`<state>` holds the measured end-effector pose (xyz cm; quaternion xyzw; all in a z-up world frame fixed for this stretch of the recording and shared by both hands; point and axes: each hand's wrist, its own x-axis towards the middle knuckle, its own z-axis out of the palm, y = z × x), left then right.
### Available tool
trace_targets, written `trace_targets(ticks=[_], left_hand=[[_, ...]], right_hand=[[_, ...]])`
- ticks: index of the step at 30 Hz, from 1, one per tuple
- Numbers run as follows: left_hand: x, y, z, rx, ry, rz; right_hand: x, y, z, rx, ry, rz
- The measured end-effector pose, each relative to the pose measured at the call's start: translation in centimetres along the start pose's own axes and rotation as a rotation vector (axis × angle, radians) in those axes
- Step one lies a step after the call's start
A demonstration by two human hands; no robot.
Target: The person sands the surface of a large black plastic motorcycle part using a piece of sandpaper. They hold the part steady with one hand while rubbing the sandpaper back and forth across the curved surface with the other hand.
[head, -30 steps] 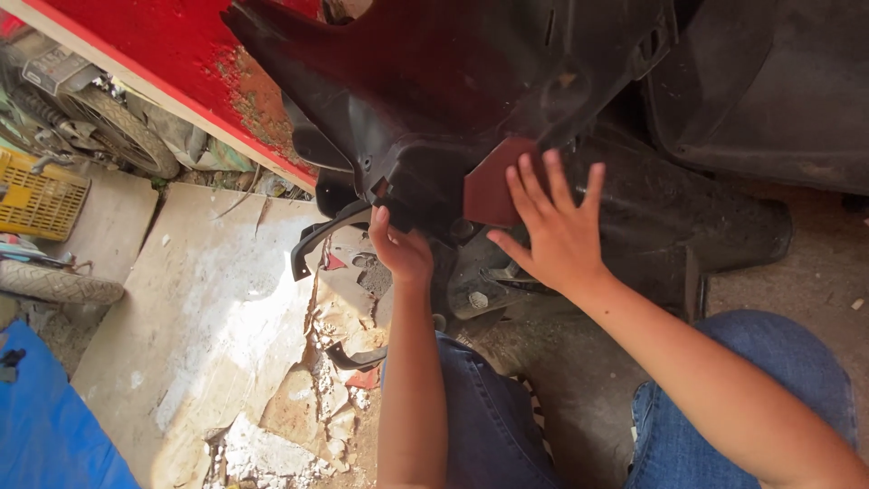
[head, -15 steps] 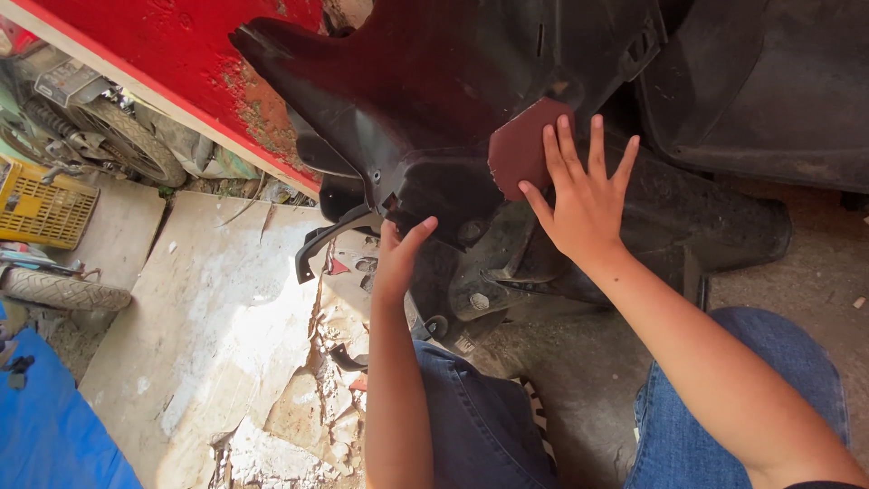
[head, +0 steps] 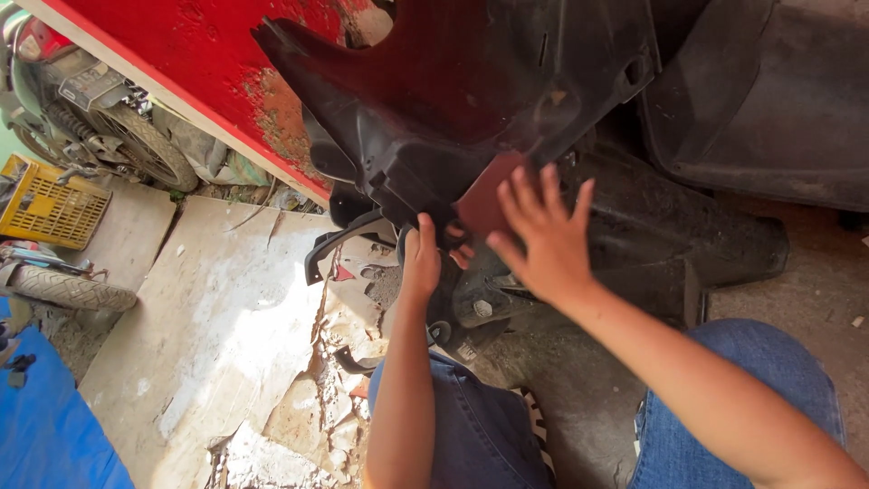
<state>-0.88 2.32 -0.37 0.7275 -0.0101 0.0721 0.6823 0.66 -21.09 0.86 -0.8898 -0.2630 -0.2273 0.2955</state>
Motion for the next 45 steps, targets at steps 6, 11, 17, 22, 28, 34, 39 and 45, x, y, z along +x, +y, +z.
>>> trace_targets(ticks=[6,11,17,22,28,34,39,45], left_hand=[[-0.1,-0.5,-0.8,0.198,0.192,0.093],[-0.2,1.5,-0.1,0.166,0.266,0.079],[-0.1,1.1,-0.7,0.072,0.446,0.114],[-0.4,1.3,-0.9,0.075,0.456,0.154],[-0.1,1.2,-0.6,0.024,0.494,0.183],[-0.2,1.7,-0.7,0.068,0.500,0.197],[-0.1,2.1,-0.2,0.083,0.500,0.208],[-0.1,1.8,-0.5,0.093,0.517,0.193]], right_hand=[[-0.2,-1.3,1.2,-0.016,0.004,-0.083],[1.9,1.3,-0.5,-0.088,0.104,0.081],[1.8,-0.4,1.1,-0.024,0.015,-0.037],[3.3,3.7,-0.6,-0.093,0.074,0.138],[2.1,2.5,0.8,0.013,0.186,0.110],[2.7,5.8,0.4,-0.137,0.239,0.026],[2.9,6.0,-0.2,-0.059,0.294,0.160],[3.0,6.1,-0.1,-0.039,0.265,0.097]])
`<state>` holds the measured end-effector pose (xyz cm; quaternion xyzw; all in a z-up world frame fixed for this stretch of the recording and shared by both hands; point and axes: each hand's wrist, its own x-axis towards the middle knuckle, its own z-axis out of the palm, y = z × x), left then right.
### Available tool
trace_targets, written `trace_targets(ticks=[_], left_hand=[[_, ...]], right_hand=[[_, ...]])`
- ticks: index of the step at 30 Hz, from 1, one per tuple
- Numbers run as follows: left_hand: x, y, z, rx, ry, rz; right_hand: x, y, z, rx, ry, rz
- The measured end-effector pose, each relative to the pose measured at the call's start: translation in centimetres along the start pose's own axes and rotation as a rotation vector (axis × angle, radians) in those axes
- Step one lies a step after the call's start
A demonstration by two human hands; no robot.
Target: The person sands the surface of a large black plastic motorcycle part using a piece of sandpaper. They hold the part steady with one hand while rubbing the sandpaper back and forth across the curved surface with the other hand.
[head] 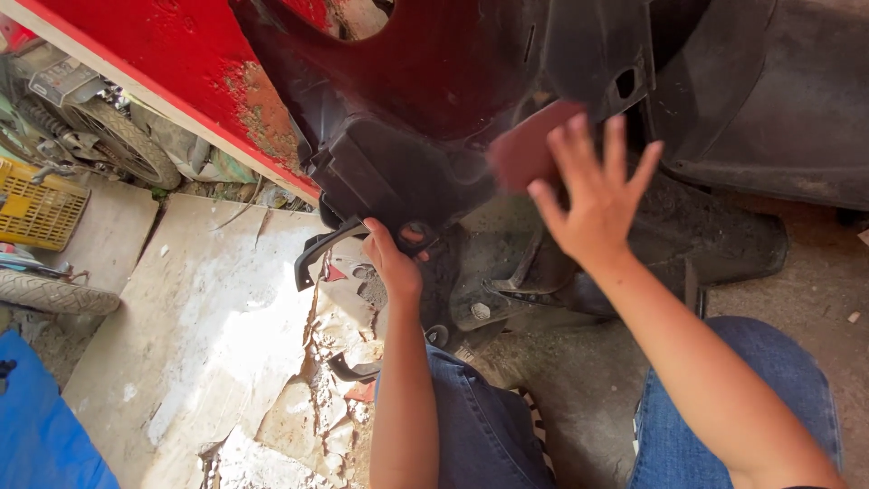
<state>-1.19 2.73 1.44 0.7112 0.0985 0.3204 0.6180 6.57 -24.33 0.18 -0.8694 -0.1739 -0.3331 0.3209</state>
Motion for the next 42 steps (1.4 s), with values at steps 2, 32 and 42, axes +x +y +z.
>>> trace_targets(ticks=[2,32,42], left_hand=[[-0.1,0.0,0.2,-0.024,-0.006,-0.018],[-0.1,0.4,0.9,-0.028,-0.035,-0.041],[-0.2,1.1,1.3,-0.056,-0.017,-0.065]], right_hand=[[0.4,0.0,-0.9,-0.007,0.004,0.041],[-0.1,0.5,-3.0,-0.203,0.157,-0.084],[0.9,13.2,-1.2,0.618,0.631,0.438]])
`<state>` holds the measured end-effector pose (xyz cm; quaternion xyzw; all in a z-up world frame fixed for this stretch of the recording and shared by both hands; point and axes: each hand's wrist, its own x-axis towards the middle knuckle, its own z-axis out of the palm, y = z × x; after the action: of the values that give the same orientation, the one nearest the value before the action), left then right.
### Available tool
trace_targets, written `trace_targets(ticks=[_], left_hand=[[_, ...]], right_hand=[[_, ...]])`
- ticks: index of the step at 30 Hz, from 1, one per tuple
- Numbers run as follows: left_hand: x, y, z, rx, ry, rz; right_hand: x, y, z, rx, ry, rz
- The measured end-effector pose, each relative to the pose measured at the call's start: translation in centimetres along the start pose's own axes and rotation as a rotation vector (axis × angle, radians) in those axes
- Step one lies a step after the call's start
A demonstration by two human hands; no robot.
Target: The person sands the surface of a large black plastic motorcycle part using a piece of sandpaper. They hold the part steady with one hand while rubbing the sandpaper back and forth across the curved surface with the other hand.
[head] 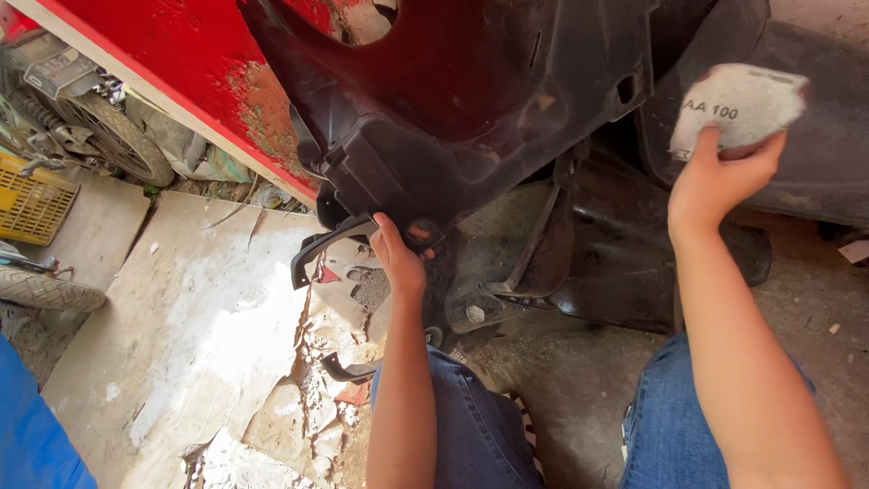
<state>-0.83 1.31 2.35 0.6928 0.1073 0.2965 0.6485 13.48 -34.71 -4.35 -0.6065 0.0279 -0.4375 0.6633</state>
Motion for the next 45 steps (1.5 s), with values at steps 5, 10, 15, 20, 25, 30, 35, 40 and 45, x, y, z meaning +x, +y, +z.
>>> trace_targets(ticks=[5,10,15,20,25,30,35,40,45], left_hand=[[0.3,-1.5,-0.3,-0.024,-0.006,0.041],[0.5,-2.2,-0.6,-0.002,0.012,0.023],[0.6,-2.5,-0.7,0.013,0.016,0.034],[0.3,-1.4,-0.4,0.012,0.005,0.002],[0.3,-2.0,-0.5,0.024,-0.016,0.040],[0.3,-2.0,-0.4,-0.012,0.023,-0.031],[0.3,-1.5,-0.2,-0.005,0.029,-0.032],[0.3,-1.9,-0.5,-0.002,0.018,-0.028],[0.4,-1.6,-0.2,-0.019,0.047,-0.063]], right_hand=[[0.4,3.5,2.4,-0.105,0.081,0.005],[-3.0,-3.4,5.3,-0.172,-0.057,0.013],[-7.3,-9.5,5.3,0.030,-0.291,-0.008],[-6.8,-5.6,6.0,0.303,-0.289,0.191],[-3.5,-4.3,5.7,0.570,-0.217,0.560],[-2.7,-4.8,6.0,0.707,-0.252,0.670],[-3.9,-4.1,5.8,0.847,-0.213,0.873],[-2.4,-3.3,5.7,0.906,-0.212,0.859],[-3.5,-5.5,6.7,0.702,-0.305,0.860]])
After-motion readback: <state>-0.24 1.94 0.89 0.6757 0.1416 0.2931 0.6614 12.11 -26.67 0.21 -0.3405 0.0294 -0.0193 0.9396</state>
